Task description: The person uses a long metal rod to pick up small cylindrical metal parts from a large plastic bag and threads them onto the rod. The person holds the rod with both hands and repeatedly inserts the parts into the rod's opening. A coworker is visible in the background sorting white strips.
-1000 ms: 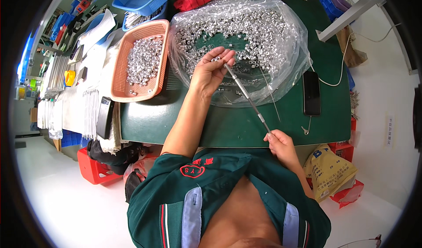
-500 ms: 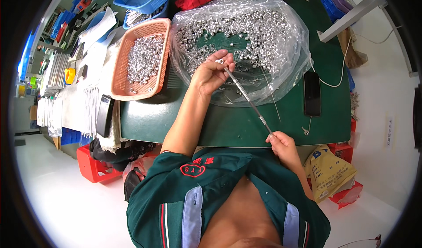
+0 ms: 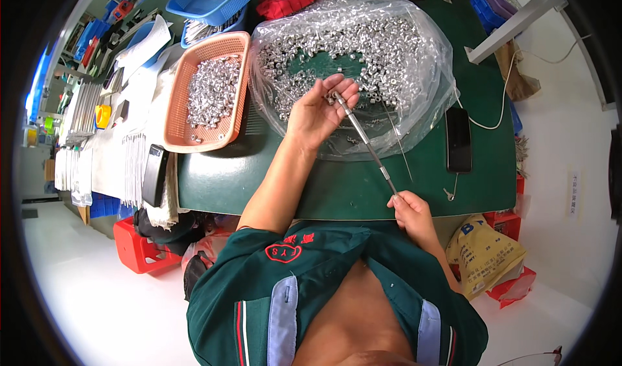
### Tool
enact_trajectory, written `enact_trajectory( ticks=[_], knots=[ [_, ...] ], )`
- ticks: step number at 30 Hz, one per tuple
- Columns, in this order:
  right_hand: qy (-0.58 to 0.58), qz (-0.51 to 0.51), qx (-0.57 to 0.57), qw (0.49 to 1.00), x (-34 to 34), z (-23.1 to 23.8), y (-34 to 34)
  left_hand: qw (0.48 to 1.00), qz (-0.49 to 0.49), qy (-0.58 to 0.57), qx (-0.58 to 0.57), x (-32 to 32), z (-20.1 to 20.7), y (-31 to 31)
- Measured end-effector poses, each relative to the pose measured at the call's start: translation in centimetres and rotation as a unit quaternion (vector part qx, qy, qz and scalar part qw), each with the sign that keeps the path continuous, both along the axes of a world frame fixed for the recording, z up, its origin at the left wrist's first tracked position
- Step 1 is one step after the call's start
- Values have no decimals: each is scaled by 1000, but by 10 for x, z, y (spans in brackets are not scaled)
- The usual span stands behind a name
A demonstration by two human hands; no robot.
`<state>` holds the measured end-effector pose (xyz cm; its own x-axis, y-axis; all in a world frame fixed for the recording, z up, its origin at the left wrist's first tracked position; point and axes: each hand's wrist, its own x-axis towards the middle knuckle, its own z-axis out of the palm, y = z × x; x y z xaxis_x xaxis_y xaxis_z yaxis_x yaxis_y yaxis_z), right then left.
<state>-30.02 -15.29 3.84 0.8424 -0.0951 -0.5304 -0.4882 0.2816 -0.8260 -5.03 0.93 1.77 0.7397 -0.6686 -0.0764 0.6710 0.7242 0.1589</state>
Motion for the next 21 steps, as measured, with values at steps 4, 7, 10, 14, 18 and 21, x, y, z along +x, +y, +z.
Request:
enact_trajectory(
  ticks=[4, 7, 10, 14, 18, 21],
  knots=[
    [-1, -3, -3, 1000, -1, 3, -1, 999, 23, -18, 15, 1, 1, 2],
    [-8, 0, -5, 1000, -2, 3, -2, 999, 27, -24, 36, 2, 1, 0],
    [-11, 0, -3, 1000, -3, -1, -2, 996, 33, -37, 72, 1, 7, 0],
    [-7, 2, -3, 1000, -3, 0, -1, 991, 28, -60, 114, 2, 4, 0],
    [4, 13, -33, 999, -4, 0, -1, 992, -12, -58, 110, 6, 1, 4],
    [6, 16, -63, 998, -7, -2, -2, 994, -19, -28, 106, 6, -2, 5]
  ],
)
